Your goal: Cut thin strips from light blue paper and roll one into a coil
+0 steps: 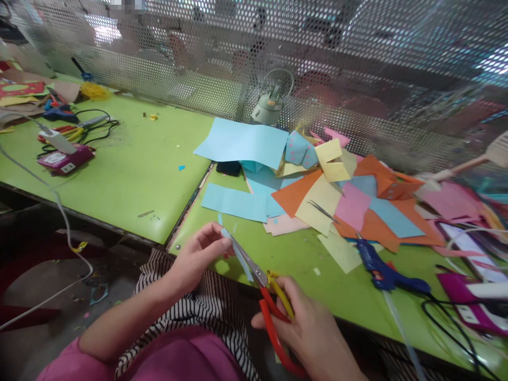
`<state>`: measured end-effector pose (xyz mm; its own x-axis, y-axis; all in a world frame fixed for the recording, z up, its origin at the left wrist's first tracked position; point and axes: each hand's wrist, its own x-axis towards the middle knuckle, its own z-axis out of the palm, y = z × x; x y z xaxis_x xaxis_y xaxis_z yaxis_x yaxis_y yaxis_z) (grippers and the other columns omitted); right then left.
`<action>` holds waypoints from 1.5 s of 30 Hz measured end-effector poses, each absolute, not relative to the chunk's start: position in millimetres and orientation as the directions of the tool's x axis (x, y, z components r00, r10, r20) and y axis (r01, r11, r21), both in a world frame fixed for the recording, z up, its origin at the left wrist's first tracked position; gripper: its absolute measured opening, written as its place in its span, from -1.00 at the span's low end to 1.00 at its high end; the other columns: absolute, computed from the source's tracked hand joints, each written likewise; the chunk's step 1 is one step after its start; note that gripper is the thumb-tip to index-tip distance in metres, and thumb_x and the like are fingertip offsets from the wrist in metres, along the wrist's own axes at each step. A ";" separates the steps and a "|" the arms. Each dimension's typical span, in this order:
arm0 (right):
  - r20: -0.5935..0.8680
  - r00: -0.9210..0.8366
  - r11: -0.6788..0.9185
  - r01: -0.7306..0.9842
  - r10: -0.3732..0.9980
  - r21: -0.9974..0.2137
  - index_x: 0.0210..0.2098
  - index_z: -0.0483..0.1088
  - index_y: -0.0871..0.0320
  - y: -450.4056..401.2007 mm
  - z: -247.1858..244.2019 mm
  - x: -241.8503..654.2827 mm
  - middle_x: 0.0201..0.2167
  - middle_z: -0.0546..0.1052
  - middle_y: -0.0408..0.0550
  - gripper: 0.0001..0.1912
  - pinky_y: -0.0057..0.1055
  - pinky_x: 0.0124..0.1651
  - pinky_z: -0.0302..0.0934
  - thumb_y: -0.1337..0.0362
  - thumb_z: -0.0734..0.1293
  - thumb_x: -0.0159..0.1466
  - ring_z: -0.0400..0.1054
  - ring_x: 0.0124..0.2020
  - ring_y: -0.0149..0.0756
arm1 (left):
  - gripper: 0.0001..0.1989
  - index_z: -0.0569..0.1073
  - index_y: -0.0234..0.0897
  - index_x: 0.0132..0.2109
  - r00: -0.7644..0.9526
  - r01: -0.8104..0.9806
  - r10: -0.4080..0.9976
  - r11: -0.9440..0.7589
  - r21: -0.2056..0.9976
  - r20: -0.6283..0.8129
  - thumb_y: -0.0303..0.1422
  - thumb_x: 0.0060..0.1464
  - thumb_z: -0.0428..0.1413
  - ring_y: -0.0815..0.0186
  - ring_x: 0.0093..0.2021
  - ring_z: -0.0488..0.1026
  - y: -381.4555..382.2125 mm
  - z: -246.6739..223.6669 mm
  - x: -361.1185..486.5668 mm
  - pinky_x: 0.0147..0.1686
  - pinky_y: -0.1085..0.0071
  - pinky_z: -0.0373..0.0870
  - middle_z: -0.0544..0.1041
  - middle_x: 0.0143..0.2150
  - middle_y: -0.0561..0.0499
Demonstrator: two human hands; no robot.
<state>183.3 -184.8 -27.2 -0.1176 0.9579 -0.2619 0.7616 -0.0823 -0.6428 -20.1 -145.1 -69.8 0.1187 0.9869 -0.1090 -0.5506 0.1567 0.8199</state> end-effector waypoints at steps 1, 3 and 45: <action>-0.262 -0.124 -0.081 0.754 0.957 -0.652 -0.28 0.37 0.01 -185.3 -27.6 184.3 -0.62 0.52 -0.26 -0.71 -0.42 -0.48 0.17 0.01 0.39 0.09 0.32 -0.60 -0.30 | -0.70 0.38 -0.28 -0.35 0.124 -0.551 0.986 0.165 0.818 -0.115 -0.18 0.00 0.29 0.42 -0.41 0.45 -144.8 -70.3 -20.4 -0.31 0.45 0.34 0.49 -0.43 0.06; -0.254 -0.139 -0.072 0.736 0.957 -0.674 -0.29 0.36 0.02 -185.7 -29.6 188.2 -0.62 0.48 -0.25 -0.72 -0.44 -0.53 0.12 0.00 0.36 0.14 0.26 -0.62 -0.34 | -0.70 0.38 -0.28 -0.35 0.141 -0.562 0.980 0.194 0.804 -0.137 -0.19 0.01 0.29 0.43 -0.42 0.46 -143.7 -71.0 -21.5 -0.32 0.47 0.33 0.50 -0.46 0.07; -0.294 -0.290 -0.145 0.443 0.911 -0.885 -0.26 0.28 0.04 -147.5 -4.4 164.7 -0.44 0.42 -0.26 -0.60 -0.50 -0.35 0.26 0.11 0.52 0.04 0.32 -0.43 -0.40 | -0.68 0.50 -0.32 -0.36 0.529 -0.311 0.817 0.438 0.843 -0.229 -0.17 -0.08 0.37 0.52 -0.57 0.37 -159.5 -60.9 -27.1 -0.49 0.55 0.28 0.47 -0.52 0.11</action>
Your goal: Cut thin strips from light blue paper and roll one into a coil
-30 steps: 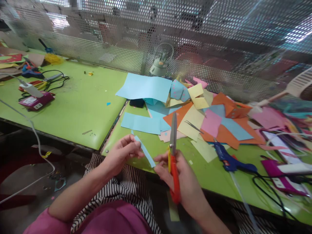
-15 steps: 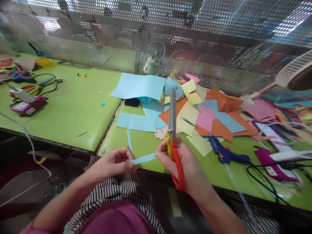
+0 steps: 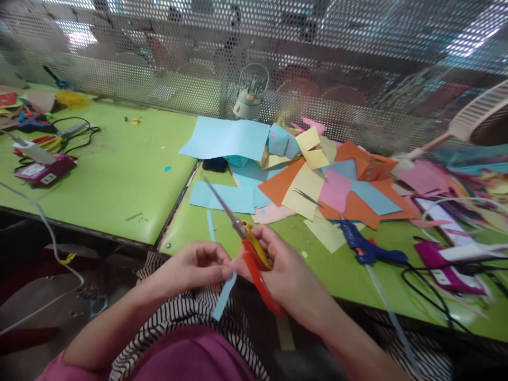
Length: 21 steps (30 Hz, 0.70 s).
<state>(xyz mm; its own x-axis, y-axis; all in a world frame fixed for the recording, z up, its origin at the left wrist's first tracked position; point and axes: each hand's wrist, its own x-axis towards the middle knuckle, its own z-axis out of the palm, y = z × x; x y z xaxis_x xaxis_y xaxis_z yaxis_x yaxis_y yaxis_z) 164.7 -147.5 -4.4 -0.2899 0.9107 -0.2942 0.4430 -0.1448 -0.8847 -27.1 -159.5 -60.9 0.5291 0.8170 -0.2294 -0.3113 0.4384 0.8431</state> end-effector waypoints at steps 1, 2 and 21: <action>-0.281 -0.252 -0.146 0.448 0.926 -0.882 -0.26 0.28 0.04 -149.3 -5.7 165.7 -0.44 0.41 -0.25 -0.58 -0.49 -0.36 0.26 0.09 0.52 0.03 0.31 -0.44 -0.39 | -0.67 0.48 -0.32 -0.36 0.487 -0.354 0.845 0.422 0.835 -0.220 -0.17 -0.08 0.37 0.51 -0.57 0.40 -158.8 -61.4 -26.7 -0.48 0.56 0.30 0.47 -0.52 0.12; -0.277 -0.226 -0.150 0.455 0.934 -0.878 -0.25 0.27 0.04 -152.1 -7.6 167.2 -0.46 0.39 -0.26 -0.57 -0.48 -0.38 0.25 0.07 0.51 0.03 0.30 -0.45 -0.39 | -0.67 0.46 -0.31 -0.36 0.442 -0.400 0.872 0.401 0.824 -0.210 -0.17 -0.08 0.37 0.51 -0.56 0.42 -157.8 -61.8 -26.3 -0.48 0.56 0.30 0.47 -0.52 0.12; -0.396 -0.253 -0.135 0.671 0.883 -0.729 -0.05 0.31 0.02 -187.9 -42.8 194.5 -0.51 0.39 -0.23 -0.52 -0.41 -0.41 0.22 0.05 0.37 0.06 0.25 -0.52 -0.32 | -0.75 0.35 -0.31 -0.40 0.256 -0.613 0.956 0.277 0.740 -0.145 -0.33 0.01 0.29 0.46 -0.56 0.52 -148.2 -65.0 -17.2 -0.58 0.61 0.28 0.52 -0.54 0.10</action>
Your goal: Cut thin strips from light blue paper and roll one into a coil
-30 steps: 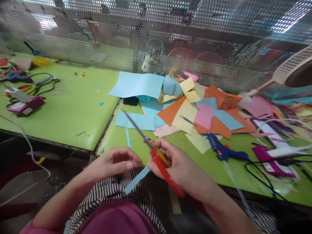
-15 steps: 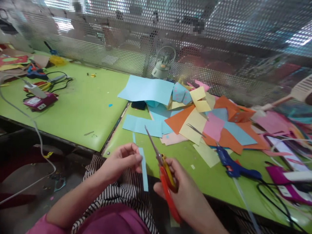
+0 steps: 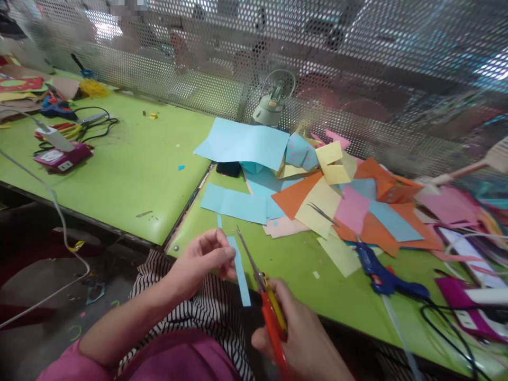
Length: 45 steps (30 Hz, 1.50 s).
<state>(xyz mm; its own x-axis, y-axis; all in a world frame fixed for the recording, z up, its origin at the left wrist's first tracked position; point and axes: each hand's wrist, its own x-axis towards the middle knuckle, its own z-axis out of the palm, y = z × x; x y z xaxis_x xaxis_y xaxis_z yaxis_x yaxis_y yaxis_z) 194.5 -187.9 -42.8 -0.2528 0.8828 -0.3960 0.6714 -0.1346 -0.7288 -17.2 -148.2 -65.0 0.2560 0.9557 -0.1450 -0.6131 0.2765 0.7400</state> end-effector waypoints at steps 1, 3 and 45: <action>-0.380 -0.269 -0.107 0.678 0.885 -0.727 -0.04 0.31 0.02 -187.3 -42.4 195.1 -0.51 0.39 -0.23 -0.51 -0.42 -0.42 0.22 0.04 0.37 0.07 0.25 -0.52 -0.32 | -0.74 0.35 -0.31 -0.40 0.242 -0.621 0.960 0.266 0.737 -0.143 -0.32 0.00 0.29 0.45 -0.56 0.52 -147.8 -64.1 -17.5 -0.59 0.61 0.29 0.51 -0.54 0.10; -0.362 -0.283 -0.068 0.698 0.888 -0.713 -0.03 0.32 0.03 -186.8 -42.3 196.6 -0.52 0.39 -0.23 -0.52 -0.43 -0.45 0.20 0.04 0.36 0.08 0.25 -0.53 -0.32 | -0.73 0.35 -0.31 -0.40 0.209 -0.631 0.968 0.244 0.736 -0.142 -0.31 0.00 0.29 0.45 -0.56 0.52 -147.2 -62.3 -18.7 -0.59 0.61 0.30 0.51 -0.54 0.10; 0.028 -0.371 0.371 0.928 0.928 -0.035 0.05 0.37 0.24 -167.4 -32.1 201.5 -0.18 0.62 0.27 -0.02 -0.13 -0.32 0.46 -0.47 0.24 0.01 0.56 -0.21 0.15 | -0.74 0.45 -0.31 -0.34 0.045 -0.671 0.994 0.101 0.734 -0.096 -0.25 0.03 0.33 0.53 -0.49 0.41 -150.1 -74.8 -26.2 -0.51 0.62 0.29 0.46 -0.46 0.13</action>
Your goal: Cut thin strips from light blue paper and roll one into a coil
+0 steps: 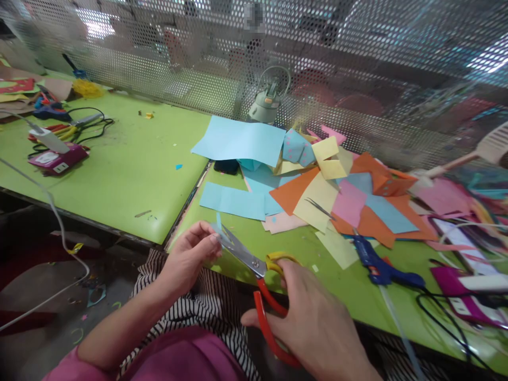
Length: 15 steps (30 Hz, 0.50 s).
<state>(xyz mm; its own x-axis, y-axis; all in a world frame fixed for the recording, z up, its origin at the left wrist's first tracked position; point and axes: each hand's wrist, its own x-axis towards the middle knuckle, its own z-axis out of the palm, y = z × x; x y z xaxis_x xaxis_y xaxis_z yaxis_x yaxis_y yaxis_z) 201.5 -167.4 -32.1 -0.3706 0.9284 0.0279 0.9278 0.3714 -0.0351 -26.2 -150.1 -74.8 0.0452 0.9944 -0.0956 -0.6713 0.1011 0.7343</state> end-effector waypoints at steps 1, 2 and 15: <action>0.012 -0.350 0.351 0.936 0.937 -0.041 0.05 0.38 0.22 -167.4 -31.8 201.9 -0.17 0.62 0.25 -0.05 -0.13 -0.33 0.46 -0.44 0.29 -0.01 0.56 -0.20 0.16 | -0.74 0.44 -0.31 -0.34 0.040 -0.671 0.994 0.102 0.734 -0.101 -0.24 0.02 0.33 0.53 -0.50 0.41 -149.6 -74.2 -26.6 -0.50 0.62 0.29 0.46 -0.47 0.13; -0.004 -0.329 0.328 0.943 0.944 -0.049 0.05 0.39 0.20 -167.5 -31.1 201.2 -0.17 0.62 0.24 -0.07 -0.13 -0.34 0.45 -0.41 0.34 -0.04 0.56 -0.21 0.17 | -0.73 0.44 -0.30 -0.34 0.037 -0.671 0.994 0.104 0.734 -0.107 -0.24 0.02 0.33 0.52 -0.50 0.41 -149.0 -73.9 -26.8 -0.50 0.61 0.28 0.46 -0.47 0.13; -0.158 -0.223 0.183 0.955 0.962 -0.235 0.00 0.39 0.21 -166.5 -23.9 184.3 -0.18 0.62 0.16 -0.15 -0.07 -0.19 0.43 -0.22 0.48 -0.14 0.55 -0.18 0.10 | -0.77 0.44 -0.29 -0.33 0.010 -0.672 0.995 0.079 0.736 -0.098 -0.27 0.06 0.31 0.48 -0.44 0.46 -150.0 -75.0 -23.8 -0.40 0.57 0.35 0.51 -0.45 0.11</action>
